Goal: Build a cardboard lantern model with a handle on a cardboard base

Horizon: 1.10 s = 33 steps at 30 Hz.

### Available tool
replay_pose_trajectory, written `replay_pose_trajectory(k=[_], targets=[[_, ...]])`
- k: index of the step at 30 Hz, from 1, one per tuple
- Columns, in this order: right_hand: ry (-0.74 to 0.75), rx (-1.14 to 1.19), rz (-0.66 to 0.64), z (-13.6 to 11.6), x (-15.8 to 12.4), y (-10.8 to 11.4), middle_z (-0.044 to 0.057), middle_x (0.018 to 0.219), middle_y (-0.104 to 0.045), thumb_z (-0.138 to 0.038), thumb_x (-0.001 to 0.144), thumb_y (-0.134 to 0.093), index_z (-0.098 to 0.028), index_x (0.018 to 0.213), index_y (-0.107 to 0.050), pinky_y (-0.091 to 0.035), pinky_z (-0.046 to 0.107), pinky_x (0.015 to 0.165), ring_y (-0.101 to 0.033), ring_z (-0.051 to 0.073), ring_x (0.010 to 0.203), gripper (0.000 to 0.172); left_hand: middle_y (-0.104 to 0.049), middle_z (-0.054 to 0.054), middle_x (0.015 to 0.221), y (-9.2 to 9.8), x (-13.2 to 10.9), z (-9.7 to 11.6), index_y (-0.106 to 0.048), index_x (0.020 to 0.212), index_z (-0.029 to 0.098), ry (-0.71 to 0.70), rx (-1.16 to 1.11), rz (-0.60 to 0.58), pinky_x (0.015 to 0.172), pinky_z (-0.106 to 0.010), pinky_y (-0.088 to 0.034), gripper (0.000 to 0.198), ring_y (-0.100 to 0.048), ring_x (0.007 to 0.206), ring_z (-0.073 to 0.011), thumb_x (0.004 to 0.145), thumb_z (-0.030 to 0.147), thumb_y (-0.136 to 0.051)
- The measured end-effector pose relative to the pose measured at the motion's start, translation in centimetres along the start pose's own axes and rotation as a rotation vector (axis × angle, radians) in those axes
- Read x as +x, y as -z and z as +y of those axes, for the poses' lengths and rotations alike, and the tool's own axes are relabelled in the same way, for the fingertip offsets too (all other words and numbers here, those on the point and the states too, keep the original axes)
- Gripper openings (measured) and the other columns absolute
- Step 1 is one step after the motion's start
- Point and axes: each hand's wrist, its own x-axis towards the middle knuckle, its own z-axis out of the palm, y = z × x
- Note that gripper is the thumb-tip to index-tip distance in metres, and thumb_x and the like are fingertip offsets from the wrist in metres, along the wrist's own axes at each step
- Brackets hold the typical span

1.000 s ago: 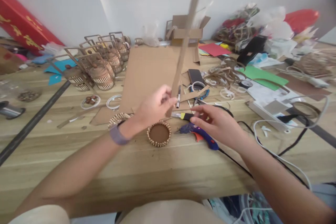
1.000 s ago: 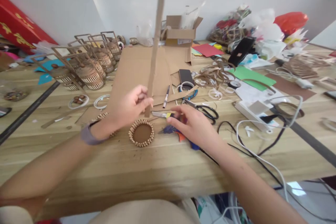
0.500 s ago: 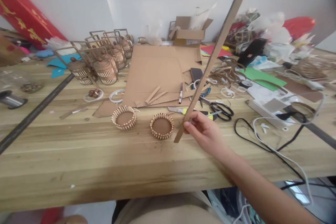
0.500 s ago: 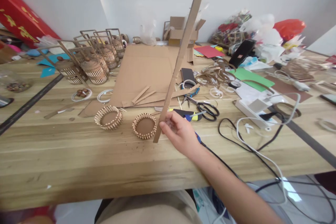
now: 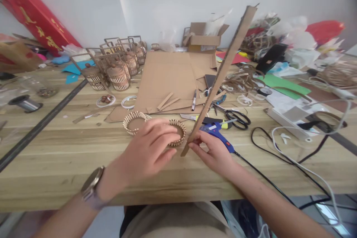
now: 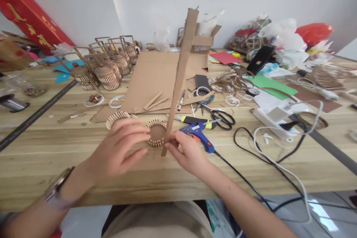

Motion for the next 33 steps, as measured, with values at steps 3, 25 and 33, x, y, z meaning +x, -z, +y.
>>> replay_pose_trajectory(k=[3, 25, 33], targets=[[-0.002, 0.023, -0.026, 0.2, 0.3, -0.2, 0.002, 0.075, -0.064, -0.024, 0.093, -0.051, -0.021, 0.086, -0.058, -0.048, 0.027, 0.063, -0.060, 0.016, 0.068, 0.010, -0.069, -0.011, 0.112, -2.8, 1.3, -2.6, -0.063, 0.117, 0.018, -0.105, 0.124, -0.106, 0.102, -0.055, -0.044, 0.026, -0.053, 0.119, -0.0329, 0.092, 0.025, -0.062], [0.188, 0.008, -0.029, 1.0, 4.3, -0.5, 0.003, 0.081, -0.058, -0.010, 0.090, -0.054, -0.021, 0.079, -0.055, -0.045, 0.029, 0.071, -0.055, 0.018, 0.081, 0.016, -0.067, -0.008, 0.094, -6.1, 2.3, -4.8, -0.067, 0.086, 0.018, -0.001, 0.010, -0.163, 0.092, -0.043, -0.046, 0.011, -0.052, 0.105, -0.0272, 0.093, 0.020, -0.059], [0.209, -0.016, -0.030, 1.1, 4.7, -0.7, 0.004, 0.082, -0.059, -0.012, 0.091, -0.053, -0.021, 0.081, -0.056, -0.046, 0.032, 0.073, -0.056, 0.020, 0.083, 0.014, -0.068, -0.006, 0.097, -5.9, 2.7, -4.7, -0.067, 0.103, 0.022, 0.040, -0.116, -0.208, 0.096, -0.045, -0.045, 0.019, -0.051, 0.108, -0.0262, 0.091, 0.015, -0.054]])
